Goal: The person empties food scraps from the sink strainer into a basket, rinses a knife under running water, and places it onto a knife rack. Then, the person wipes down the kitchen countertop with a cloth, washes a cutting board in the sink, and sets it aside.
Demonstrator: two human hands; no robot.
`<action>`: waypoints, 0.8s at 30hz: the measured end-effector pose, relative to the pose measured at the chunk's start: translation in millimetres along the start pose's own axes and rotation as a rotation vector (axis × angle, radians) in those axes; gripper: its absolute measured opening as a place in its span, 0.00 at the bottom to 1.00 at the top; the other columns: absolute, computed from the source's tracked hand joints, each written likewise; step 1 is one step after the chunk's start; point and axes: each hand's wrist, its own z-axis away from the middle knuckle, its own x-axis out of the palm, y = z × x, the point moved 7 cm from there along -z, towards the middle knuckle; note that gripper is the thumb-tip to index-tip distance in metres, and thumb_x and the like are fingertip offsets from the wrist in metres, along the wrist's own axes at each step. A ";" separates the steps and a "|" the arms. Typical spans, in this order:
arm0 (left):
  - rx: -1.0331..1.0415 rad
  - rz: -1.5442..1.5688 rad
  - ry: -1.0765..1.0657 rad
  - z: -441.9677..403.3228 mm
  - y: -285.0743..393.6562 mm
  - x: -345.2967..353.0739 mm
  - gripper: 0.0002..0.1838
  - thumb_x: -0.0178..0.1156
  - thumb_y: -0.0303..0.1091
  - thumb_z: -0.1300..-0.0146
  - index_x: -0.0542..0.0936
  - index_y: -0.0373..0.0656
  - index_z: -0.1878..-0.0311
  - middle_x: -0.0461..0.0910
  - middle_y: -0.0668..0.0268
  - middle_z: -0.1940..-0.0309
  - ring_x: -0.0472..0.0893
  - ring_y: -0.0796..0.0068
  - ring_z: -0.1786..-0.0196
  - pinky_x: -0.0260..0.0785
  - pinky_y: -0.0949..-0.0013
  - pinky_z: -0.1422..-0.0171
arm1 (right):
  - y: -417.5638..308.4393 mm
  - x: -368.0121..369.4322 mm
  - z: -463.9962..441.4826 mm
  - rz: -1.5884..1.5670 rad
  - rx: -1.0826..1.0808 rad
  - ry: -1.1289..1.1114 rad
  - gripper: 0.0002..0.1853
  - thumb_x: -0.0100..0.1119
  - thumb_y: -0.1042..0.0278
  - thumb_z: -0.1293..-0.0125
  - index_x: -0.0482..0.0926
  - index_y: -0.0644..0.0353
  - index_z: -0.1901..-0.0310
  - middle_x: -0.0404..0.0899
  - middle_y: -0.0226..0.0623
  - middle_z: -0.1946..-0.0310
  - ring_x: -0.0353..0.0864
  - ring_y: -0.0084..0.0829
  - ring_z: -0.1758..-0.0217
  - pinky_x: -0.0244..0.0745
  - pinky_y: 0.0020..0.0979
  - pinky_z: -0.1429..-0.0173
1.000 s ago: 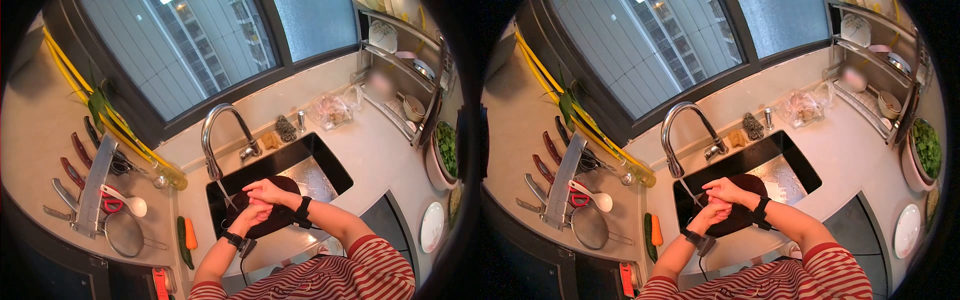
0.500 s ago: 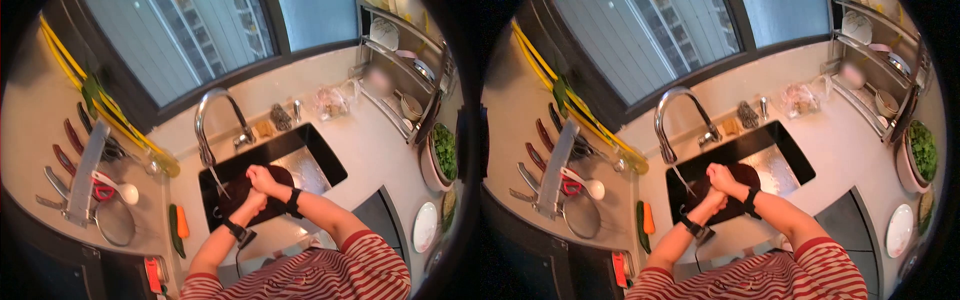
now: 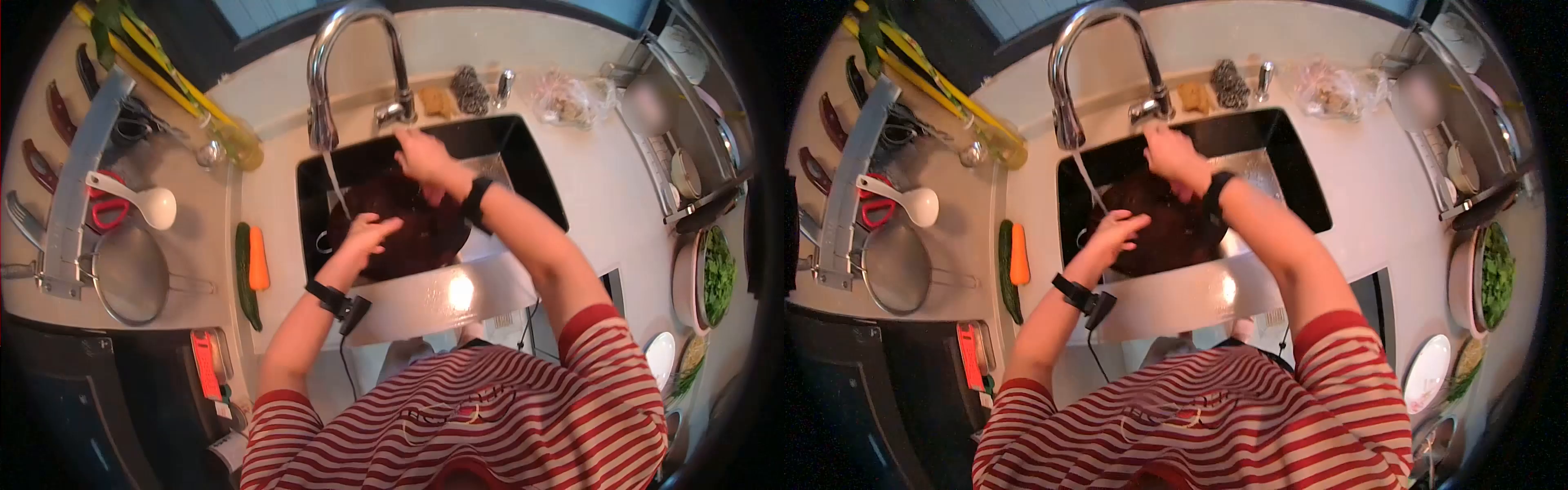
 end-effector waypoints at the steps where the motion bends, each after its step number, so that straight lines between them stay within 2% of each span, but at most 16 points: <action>1: -0.065 0.095 0.091 -6.6 -22.7 -22.9 0.34 0.68 0.47 0.56 0.67 0.42 0.48 0.72 0.64 0.55 0.71 0.70 0.57 0.68 0.68 0.59 | -6.7 -5.5 -8.9 0.032 -0.071 -0.011 0.26 0.55 0.68 0.45 0.61 0.56 0.44 0.68 0.50 0.53 0.73 0.52 0.56 0.71 0.45 0.55; 3: -0.219 0.185 0.175 -6.7 -52.0 -54.7 0.29 0.64 0.48 0.52 0.69 0.42 0.50 0.67 0.60 0.49 0.66 0.63 0.49 0.63 0.62 0.49 | -14.5 3.4 -33.3 0.196 -0.278 0.044 0.24 0.53 0.74 0.49 0.64 0.58 0.47 0.65 0.49 0.50 0.77 0.47 0.62 0.74 0.41 0.60; 6: -0.311 0.279 0.239 -3.3 -80.2 -71.1 0.31 0.62 0.47 0.51 0.67 0.40 0.47 0.63 0.58 0.45 0.62 0.59 0.44 0.58 0.59 0.44 | -26.0 11.0 -54.7 0.330 -0.418 0.046 0.20 0.51 0.74 0.49 0.69 0.58 0.51 0.65 0.44 0.49 0.78 0.43 0.64 0.74 0.37 0.61; 8: -0.263 0.395 0.304 5.4 -74.2 -71.1 0.11 0.60 0.41 0.49 0.70 0.49 0.70 0.66 0.73 0.77 0.56 0.83 0.83 0.51 0.77 0.78 | -21.5 30.9 -66.0 0.571 -0.488 -0.108 0.13 0.49 0.72 0.46 0.74 0.59 0.57 0.65 0.40 0.47 0.79 0.38 0.65 0.75 0.35 0.63; 9: -0.271 0.393 0.303 1.4 -79.7 -73.6 0.11 0.60 0.41 0.49 0.70 0.49 0.70 0.66 0.73 0.77 0.56 0.83 0.83 0.51 0.77 0.78 | -18.0 30.9 -71.3 0.567 -0.485 -0.114 0.13 0.49 0.72 0.46 0.74 0.59 0.57 0.65 0.40 0.47 0.79 0.38 0.65 0.75 0.35 0.63; 11: -0.439 0.416 0.322 -2.8 -103.2 -78.2 0.12 0.60 0.41 0.47 0.72 0.48 0.63 0.72 0.69 0.70 0.67 0.78 0.75 0.61 0.72 0.70 | -8.1 35.1 -75.4 0.672 -0.543 -0.189 0.10 0.47 0.71 0.45 0.77 0.59 0.63 0.65 0.36 0.46 0.80 0.34 0.66 0.75 0.35 0.65; 12: -0.449 0.412 0.316 -5.3 -109.2 -79.5 0.12 0.60 0.41 0.47 0.72 0.48 0.63 0.72 0.69 0.70 0.67 0.78 0.75 0.61 0.72 0.70 | -2.1 33.4 -76.0 0.685 -0.553 -0.191 0.14 0.47 0.71 0.45 0.74 0.58 0.56 0.65 0.37 0.45 0.80 0.34 0.67 0.75 0.34 0.65; 14: -0.474 0.587 0.213 -11.1 -117.4 -70.9 0.36 0.58 0.44 0.46 0.55 0.44 0.37 0.50 0.50 0.36 0.51 0.51 0.35 0.43 0.51 0.32 | 6.5 23.0 -60.3 0.652 -0.538 -0.152 0.17 0.47 0.71 0.45 0.71 0.59 0.52 0.65 0.37 0.44 0.80 0.34 0.67 0.75 0.34 0.65; 15: -0.475 0.584 0.199 -12.4 -116.4 -69.4 0.36 0.58 0.44 0.46 0.55 0.44 0.37 0.50 0.50 0.36 0.51 0.51 0.35 0.43 0.51 0.32 | 6.2 13.0 -53.1 0.628 -0.538 -0.099 0.20 0.47 0.71 0.45 0.69 0.59 0.48 0.65 0.38 0.44 0.80 0.35 0.68 0.75 0.34 0.65; 16: -0.442 0.659 0.120 -14.2 -112.5 -64.2 0.35 0.56 0.44 0.44 0.55 0.44 0.37 0.50 0.49 0.36 0.52 0.50 0.35 0.45 0.50 0.33 | 8.6 12.7 -49.3 0.541 -0.458 -0.184 0.25 0.49 0.71 0.45 0.63 0.60 0.43 0.61 0.42 0.41 0.79 0.41 0.63 0.75 0.38 0.60; 17: -0.410 0.733 0.042 -14.5 -106.5 -58.9 0.33 0.55 0.43 0.43 0.55 0.44 0.37 0.50 0.49 0.37 0.53 0.49 0.35 0.47 0.49 0.33 | 10.3 12.7 -39.3 0.548 -0.449 -0.186 0.25 0.49 0.71 0.45 0.63 0.60 0.43 0.61 0.42 0.41 0.79 0.41 0.63 0.75 0.38 0.60; 19: -0.428 0.747 0.045 -13.9 -105.0 -55.2 0.31 0.53 0.43 0.41 0.56 0.43 0.37 0.54 0.51 0.38 0.56 0.48 0.37 0.53 0.47 0.36 | 40.5 -1.9 -24.8 0.052 -0.162 -0.048 0.25 0.52 0.67 0.45 0.63 0.61 0.44 0.59 0.44 0.39 0.76 0.48 0.57 0.72 0.42 0.54; 21: -0.482 0.785 0.013 -17.5 -115.4 -52.0 0.29 0.52 0.44 0.40 0.58 0.43 0.38 0.59 0.53 0.40 0.59 0.49 0.38 0.56 0.44 0.39 | 112.5 32.9 -2.1 0.162 0.105 -0.294 0.33 0.56 0.59 0.45 0.57 0.68 0.41 0.62 0.53 0.43 0.74 0.48 0.54 0.71 0.41 0.54; 22: -0.528 0.781 0.023 -23.3 -126.5 -53.2 0.28 0.52 0.45 0.40 0.61 0.44 0.39 0.62 0.56 0.41 0.61 0.53 0.38 0.55 0.44 0.39 | 148.9 55.3 20.0 0.145 0.258 -0.497 0.32 0.57 0.52 0.45 0.64 0.73 0.48 0.74 0.54 0.59 0.77 0.44 0.60 0.73 0.39 0.58; 23: -0.526 0.779 0.019 -26.2 -128.7 -52.7 0.28 0.52 0.45 0.40 0.61 0.44 0.39 0.62 0.56 0.41 0.61 0.53 0.38 0.55 0.44 0.39 | 141.6 47.4 49.0 -0.076 0.417 -0.822 0.29 0.53 0.45 0.43 0.71 0.72 0.60 0.76 0.47 0.74 0.78 0.39 0.69 0.73 0.37 0.63; 24: -0.521 0.766 0.013 -29.3 -129.4 -50.6 0.27 0.52 0.45 0.40 0.61 0.44 0.40 0.63 0.57 0.41 0.62 0.55 0.39 0.54 0.44 0.39 | 178.5 78.4 80.3 -0.318 0.709 -0.936 0.27 0.51 0.43 0.41 0.73 0.67 0.73 0.73 0.38 0.84 0.74 0.34 0.80 0.71 0.34 0.72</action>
